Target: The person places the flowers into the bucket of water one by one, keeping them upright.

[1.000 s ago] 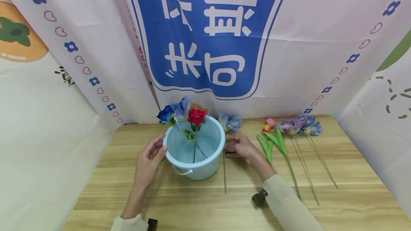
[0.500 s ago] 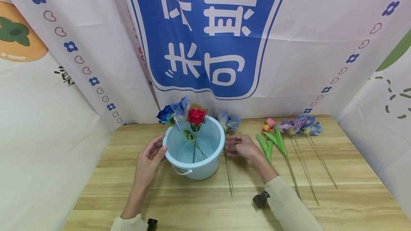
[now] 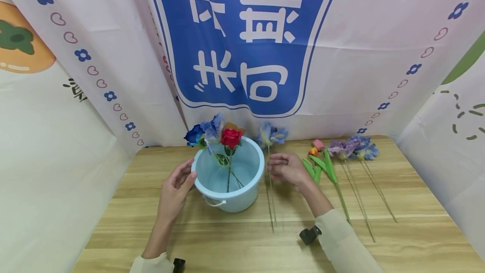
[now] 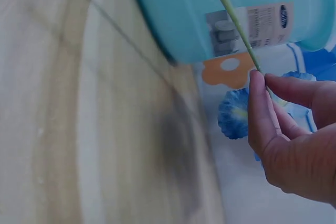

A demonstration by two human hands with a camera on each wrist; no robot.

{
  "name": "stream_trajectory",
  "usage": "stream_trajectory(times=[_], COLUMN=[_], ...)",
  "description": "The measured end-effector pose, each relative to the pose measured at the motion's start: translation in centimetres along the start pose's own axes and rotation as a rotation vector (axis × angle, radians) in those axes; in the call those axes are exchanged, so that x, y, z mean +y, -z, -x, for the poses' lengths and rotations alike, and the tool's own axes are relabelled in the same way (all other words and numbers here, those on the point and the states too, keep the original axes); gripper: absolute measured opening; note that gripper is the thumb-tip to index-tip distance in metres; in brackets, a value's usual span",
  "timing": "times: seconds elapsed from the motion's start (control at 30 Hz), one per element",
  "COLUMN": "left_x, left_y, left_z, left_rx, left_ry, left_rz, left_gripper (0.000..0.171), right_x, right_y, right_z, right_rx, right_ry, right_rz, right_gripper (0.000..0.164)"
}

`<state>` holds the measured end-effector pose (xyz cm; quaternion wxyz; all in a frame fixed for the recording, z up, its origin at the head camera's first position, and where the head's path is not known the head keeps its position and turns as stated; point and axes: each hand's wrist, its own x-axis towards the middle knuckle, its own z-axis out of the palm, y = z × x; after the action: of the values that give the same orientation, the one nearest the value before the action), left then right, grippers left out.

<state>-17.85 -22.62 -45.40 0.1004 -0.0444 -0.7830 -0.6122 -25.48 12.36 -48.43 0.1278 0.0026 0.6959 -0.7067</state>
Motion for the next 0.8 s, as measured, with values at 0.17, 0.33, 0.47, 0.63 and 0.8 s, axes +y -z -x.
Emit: stream_trajectory(times=[0.17, 0.33, 0.47, 0.63, 0.8], left_x=[0.0, 0.1, 0.1, 0.1, 0.0], left_y=[0.0, 0.0, 0.0, 0.1, 0.1], left_z=[0.0, 0.0, -0.1, -0.1, 0.0], left_rx=[-0.001, -0.001, 0.001, 0.000, -0.002], left_ry=[0.009, 0.014, 0.011, 0.010, 0.006], left_rz=[0.000, -0.004, -0.004, -0.004, -0.003], left_gripper=[0.047, 0.047, 0.047, 0.047, 0.047], right_x=[-1.4, -3.1, -4.4, -6.0, -7.4], right_y=[0.0, 0.1, 0.2, 0.1, -0.1], right_z=[0.7, 1.6, 2.1, 2.7, 3.4], right_rx=[0.014, 0.017, 0.016, 0.005, -0.014], right_ry=[0.023, 0.048, 0.065, 0.106, 0.156], right_rz=[-0.015, -0.019, -0.016, -0.014, -0.009], right_gripper=[0.051, 0.048, 0.048, 0.050, 0.052])
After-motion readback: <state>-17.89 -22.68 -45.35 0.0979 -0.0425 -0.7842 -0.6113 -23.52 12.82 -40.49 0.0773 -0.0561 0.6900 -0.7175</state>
